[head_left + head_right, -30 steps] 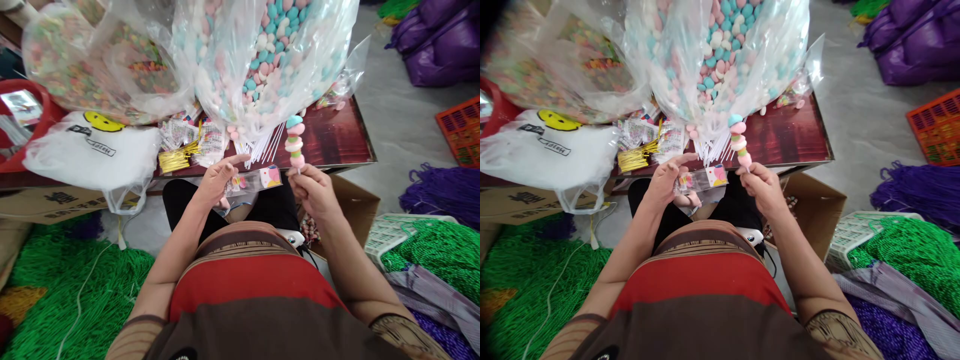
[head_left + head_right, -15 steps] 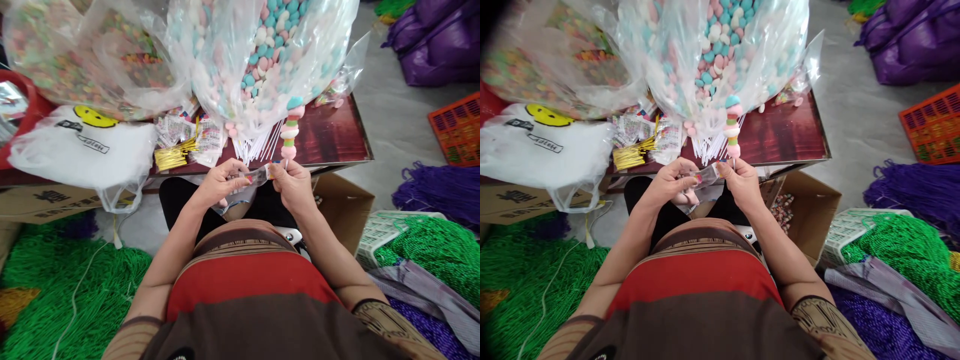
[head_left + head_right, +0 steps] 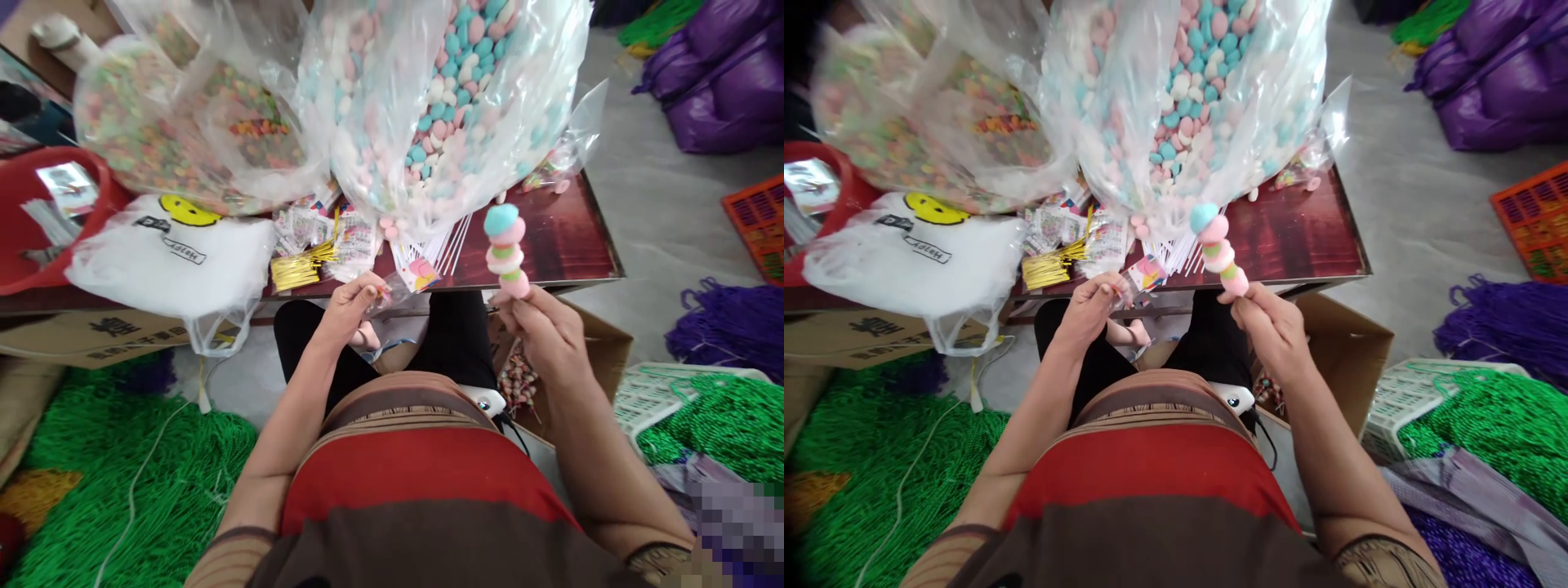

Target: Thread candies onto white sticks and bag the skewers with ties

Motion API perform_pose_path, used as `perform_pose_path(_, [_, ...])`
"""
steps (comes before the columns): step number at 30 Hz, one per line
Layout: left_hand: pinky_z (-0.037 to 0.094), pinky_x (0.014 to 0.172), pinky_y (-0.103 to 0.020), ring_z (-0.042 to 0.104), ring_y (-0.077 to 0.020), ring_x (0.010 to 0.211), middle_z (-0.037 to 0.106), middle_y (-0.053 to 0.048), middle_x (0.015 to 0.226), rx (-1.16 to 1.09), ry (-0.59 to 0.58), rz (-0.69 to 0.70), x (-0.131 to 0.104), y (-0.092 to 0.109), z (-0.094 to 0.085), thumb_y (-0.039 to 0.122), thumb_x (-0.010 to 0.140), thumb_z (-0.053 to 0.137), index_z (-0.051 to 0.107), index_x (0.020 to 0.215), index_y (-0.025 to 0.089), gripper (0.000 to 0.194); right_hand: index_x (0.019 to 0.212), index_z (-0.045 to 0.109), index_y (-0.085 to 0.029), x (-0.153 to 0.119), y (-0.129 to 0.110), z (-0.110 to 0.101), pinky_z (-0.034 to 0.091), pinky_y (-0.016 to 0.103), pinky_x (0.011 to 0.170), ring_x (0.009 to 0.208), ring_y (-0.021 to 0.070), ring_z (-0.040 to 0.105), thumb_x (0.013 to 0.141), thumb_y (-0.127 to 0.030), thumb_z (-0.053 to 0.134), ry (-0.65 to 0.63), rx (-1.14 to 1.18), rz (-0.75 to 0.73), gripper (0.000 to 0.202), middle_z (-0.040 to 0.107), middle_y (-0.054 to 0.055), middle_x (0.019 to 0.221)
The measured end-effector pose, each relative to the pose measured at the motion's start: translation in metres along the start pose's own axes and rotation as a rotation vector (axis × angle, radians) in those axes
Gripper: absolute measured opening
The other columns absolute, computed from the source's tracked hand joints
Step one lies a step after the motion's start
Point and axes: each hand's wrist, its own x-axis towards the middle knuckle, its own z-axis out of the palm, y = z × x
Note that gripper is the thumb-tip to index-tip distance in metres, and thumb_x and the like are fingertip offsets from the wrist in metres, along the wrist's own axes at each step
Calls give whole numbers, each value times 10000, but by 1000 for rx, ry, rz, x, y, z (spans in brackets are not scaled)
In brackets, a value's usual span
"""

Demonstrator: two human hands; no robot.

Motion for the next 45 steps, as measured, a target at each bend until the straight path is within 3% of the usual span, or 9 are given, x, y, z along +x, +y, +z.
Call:
perform_pose_path(5, [508,731,-284,633,-147,798,686,-54,891,-12,-106,54,0,0,-11,637,823,746,783,837,201,437,932,715,-243,-3,-7,-29,494,276,580,577,142,586,1006,-315,523,-125,-235,-124,218,625,-15,671])
perform_pose_path(11, [538,768,-285,657,-158,875,695,-65,951,4,-194,82,3,12,-16,529,872,746,831,890,242,301,1032,743,-283,3,-4,-41,592,321,732,725,186,720,1018,-348,542,-131,-321,-235,211,747,10,807])
perform_pose_path(20, [542,797,-280,680,-142,844,705,-64,952,86,-254,124,10,20,-13,506,869,759,840,901,246,274,1050,744,-262,10,-5,-51,596,345,771,775,201,740,1008,-238,528,-175,-467,-375,221,788,40,875])
perform_pose_path(24, [522,818,-270,675,-145,889,712,-66,956,174,-279,141,12,23,-15,484,895,737,839,900,243,262,1084,730,-246,11,0,-58,585,370,747,799,227,746,999,-287,566,-167,-534,-353,188,801,56,923])
perform_pose_path(30, [511,783,-270,660,-145,845,716,-61,899,252,-296,151,15,29,-13,516,894,724,824,859,220,315,893,713,-261,12,3,-58,563,361,711,749,211,707,962,-333,656,-65,-521,-378,115,768,42,852])
perform_pose_path(36, [500,781,-268,647,-141,806,720,-49,839,369,-332,166,14,34,-11,512,932,677,788,841,192,351,865,755,-286,14,14,-52,542,334,655,708,183,664,921,-306,729,68,-487,-457,64,723,26,821])
perform_pose_path(42, [488,789,-283,644,-147,785,738,-45,808,508,-321,224,13,39,-8,545,961,618,770,830,190,407,901,773,-303,19,28,-51,546,391,759,690,205,647,961,-344,673,10,-528,-549,124,698,13,710])
perform_pose_path(45, [480,824,-293,650,-147,794,752,-42,810,544,-319,283,14,38,-6,536,970,611,766,820,197,402,923,763,-285,18,29,-48,552,387,785,732,206,671,961,-322,665,-41,-492,-513,111,732,18,772])
